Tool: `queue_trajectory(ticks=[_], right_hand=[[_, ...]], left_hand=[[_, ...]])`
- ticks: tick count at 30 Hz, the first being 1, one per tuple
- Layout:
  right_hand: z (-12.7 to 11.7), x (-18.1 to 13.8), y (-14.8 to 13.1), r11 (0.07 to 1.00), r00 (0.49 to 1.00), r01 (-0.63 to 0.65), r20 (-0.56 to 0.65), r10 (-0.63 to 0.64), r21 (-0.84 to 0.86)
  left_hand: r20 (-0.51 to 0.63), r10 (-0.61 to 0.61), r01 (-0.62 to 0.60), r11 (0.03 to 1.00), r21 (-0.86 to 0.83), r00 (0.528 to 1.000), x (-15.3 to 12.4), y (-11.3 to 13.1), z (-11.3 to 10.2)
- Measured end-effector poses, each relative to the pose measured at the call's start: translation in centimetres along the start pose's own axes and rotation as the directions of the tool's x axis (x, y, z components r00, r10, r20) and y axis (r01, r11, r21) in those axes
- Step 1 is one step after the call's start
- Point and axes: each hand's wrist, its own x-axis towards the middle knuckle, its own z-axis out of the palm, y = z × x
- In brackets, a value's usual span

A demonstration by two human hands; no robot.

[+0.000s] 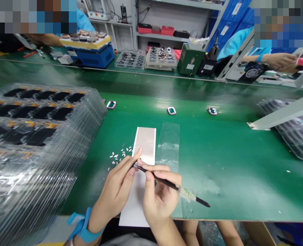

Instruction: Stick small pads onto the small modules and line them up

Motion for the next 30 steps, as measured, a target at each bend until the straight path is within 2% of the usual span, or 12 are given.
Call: queue_trajectory(ticks=[11,17,22,25,27,28,30], right_hand=[[-0.2,-0.2,0.2,1.0,0.998,0.019,0.064,-0.018,-0.016],[-0.1,-0.1,0.0,0.999,0.998,0.032,0.053,-0.031,-0.021],[-0.9,0.8,0.1,0.997,0.998,-0.059,0.018,0.059,0.056],[-2.1,2.0,0.1,0.991,0.987,-0.096,0.117,0.107,-0.094],[-2.7,2.9,-0.3,0.958,0.947,-0.087,0.277,0.165,-0.273],[-2.8,3.3,-0.6,0.938,0.904,-0.078,0.372,0.209,-0.337],[-2.4,4.3,-1.2,0.921,0.787,-0.08,0.542,0.293,-0.381]], left_hand=[[0.009,0.025,-0.024,0.999,-0.031,1.0,-0.1,0.1,-0.1],[0.001,0.036,-0.036,0.998,-0.043,0.999,-0.1,0.1,-0.1],[-0.042,0.027,-0.03,0.997,-0.075,0.999,-0.1,0.0,0.0],[-0.069,-0.03,0.018,0.985,-0.169,0.997,-0.2,-0.1,-0.1],[-0.044,-0.074,0.06,0.962,-0.267,0.996,-0.2,-0.1,-0.3],[-0.02,-0.087,0.076,0.945,-0.318,0.996,-0.2,-0.2,-0.3],[0.027,-0.103,0.105,0.904,-0.415,0.994,0.0,-0.2,-0.5]])
